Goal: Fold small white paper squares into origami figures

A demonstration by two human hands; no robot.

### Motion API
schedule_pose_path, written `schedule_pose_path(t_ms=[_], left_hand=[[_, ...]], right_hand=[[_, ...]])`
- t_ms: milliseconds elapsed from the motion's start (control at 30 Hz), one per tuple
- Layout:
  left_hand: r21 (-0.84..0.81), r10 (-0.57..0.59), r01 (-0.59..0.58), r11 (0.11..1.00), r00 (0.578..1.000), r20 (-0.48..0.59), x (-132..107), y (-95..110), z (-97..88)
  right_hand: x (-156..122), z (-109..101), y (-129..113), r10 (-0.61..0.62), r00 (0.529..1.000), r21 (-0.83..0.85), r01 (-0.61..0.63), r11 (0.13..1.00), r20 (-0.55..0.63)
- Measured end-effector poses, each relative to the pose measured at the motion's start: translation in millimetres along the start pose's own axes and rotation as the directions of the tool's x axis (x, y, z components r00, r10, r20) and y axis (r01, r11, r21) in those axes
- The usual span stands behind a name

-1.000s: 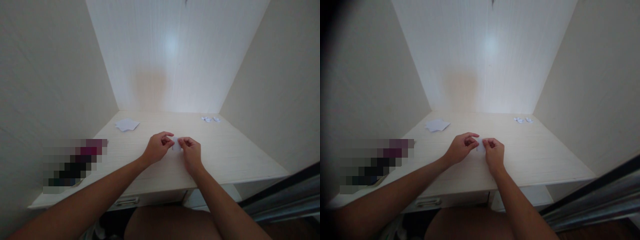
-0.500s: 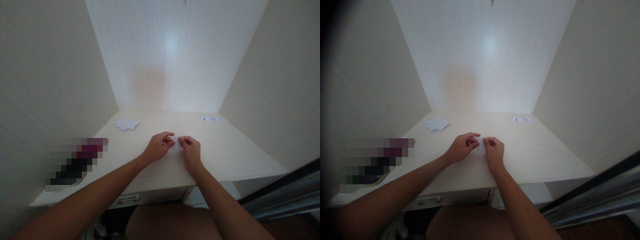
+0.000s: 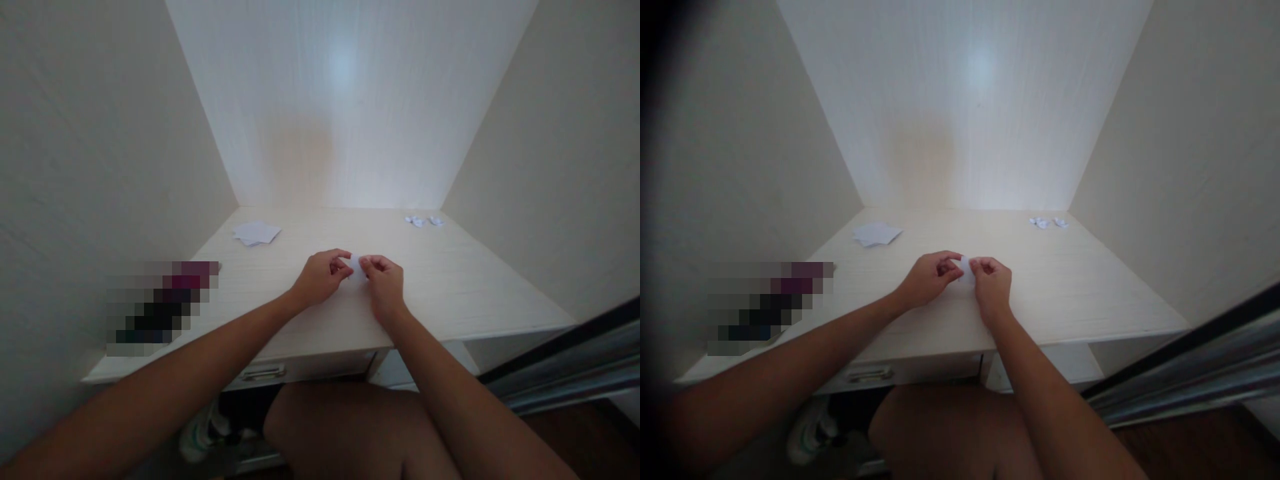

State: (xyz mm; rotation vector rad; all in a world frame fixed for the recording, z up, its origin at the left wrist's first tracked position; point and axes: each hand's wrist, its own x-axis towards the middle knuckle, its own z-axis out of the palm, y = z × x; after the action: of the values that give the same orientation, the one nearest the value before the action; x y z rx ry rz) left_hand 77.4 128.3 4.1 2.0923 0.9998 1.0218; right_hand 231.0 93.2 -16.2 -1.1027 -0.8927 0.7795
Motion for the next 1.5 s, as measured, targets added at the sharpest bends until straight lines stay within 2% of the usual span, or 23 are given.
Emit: schedule_pose_path(t_ms=[500,933,1267,1500], left_hand=[[0.032,-0.019,0.018,0.999,0.999,0.032,-2,-1,2.4],[-0.207,-0.072,0.105,0.973,0.984,0.161,2,-18,1.0],[-0.099,-0.105,0.127,0.987,0.975,0.198,3,-10,-4.1],[0.003,-0.086,0.087,0.996,0.981,0.176,1,-4,-7.4]], right_hand=[[3,-2,4,-0.033,0.999,-0.07,0.031,0.997,-0.028],[5,-2,3,-0.007,1.0,-0.06,0.008,0.998,0.014],[6,-3,6,-0.009,1.0,-0.041,0.009,0.999,0.014],[6,-3,9,-0.001,1.0,-0.03,0.001,1.0,0.007]])
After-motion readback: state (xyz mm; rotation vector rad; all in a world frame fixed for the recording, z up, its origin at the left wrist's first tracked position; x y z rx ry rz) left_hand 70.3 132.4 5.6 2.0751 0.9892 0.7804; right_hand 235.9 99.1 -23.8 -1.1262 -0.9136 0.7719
